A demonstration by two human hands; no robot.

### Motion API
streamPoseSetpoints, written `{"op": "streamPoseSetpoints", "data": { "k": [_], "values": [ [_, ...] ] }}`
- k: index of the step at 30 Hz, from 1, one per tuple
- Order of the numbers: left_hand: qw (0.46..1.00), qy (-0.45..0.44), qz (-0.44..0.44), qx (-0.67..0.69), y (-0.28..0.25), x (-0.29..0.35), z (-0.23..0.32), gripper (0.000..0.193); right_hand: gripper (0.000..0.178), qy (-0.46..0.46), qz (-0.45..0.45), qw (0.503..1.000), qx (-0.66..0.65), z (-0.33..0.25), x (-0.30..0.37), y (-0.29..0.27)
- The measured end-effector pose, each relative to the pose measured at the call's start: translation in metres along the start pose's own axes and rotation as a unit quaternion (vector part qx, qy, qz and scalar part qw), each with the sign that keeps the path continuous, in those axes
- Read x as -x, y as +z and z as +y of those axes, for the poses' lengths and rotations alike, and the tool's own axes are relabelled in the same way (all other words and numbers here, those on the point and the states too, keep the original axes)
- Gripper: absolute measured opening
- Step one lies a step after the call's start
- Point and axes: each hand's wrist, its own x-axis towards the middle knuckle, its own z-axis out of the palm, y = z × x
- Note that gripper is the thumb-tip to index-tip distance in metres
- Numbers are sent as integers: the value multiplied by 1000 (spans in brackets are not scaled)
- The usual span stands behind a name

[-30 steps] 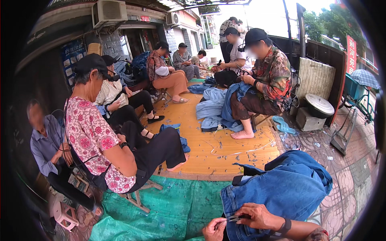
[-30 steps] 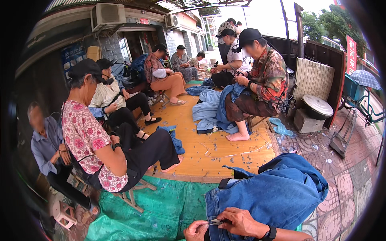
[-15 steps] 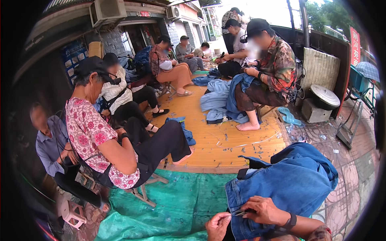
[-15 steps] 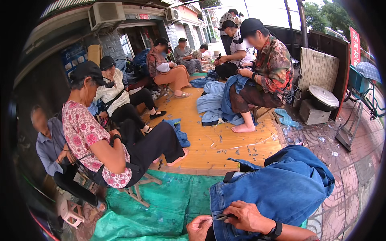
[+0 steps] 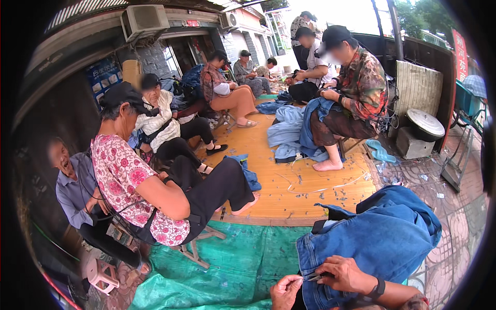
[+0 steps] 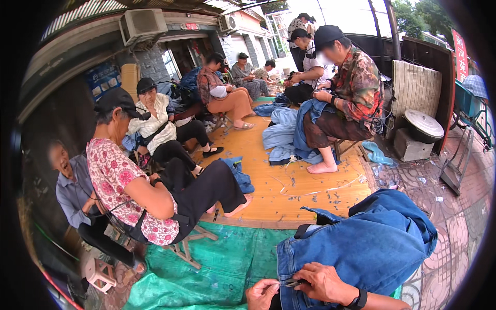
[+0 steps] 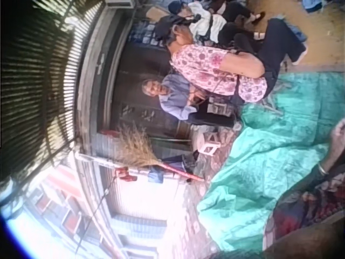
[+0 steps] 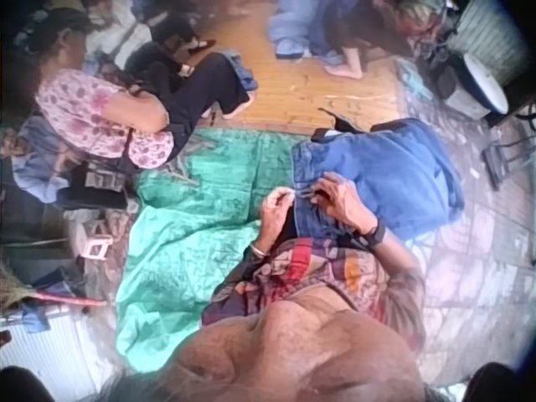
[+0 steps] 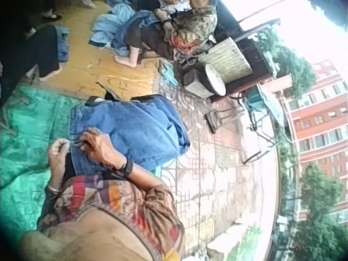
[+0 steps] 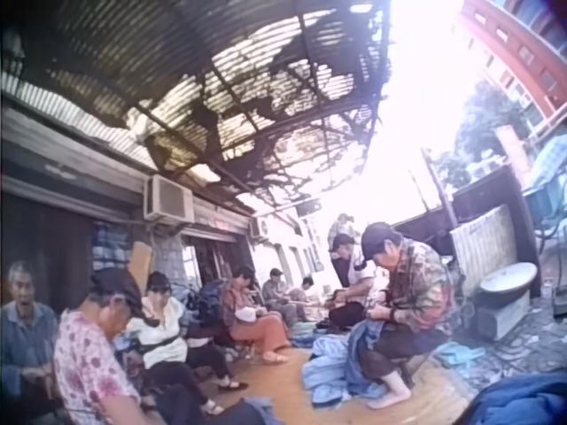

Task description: Inspecting and clipping loose threads from denim jeans in a workshop environment.

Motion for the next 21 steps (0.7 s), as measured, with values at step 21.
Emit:
{"op": "streamPoseSetpoints", "data": {
  "k": [21],
  "values": [
    [993,-45,-30,101,6,-11,29,14,28,-27,4,1000,13,-3,-17,-13]
  ]
}}
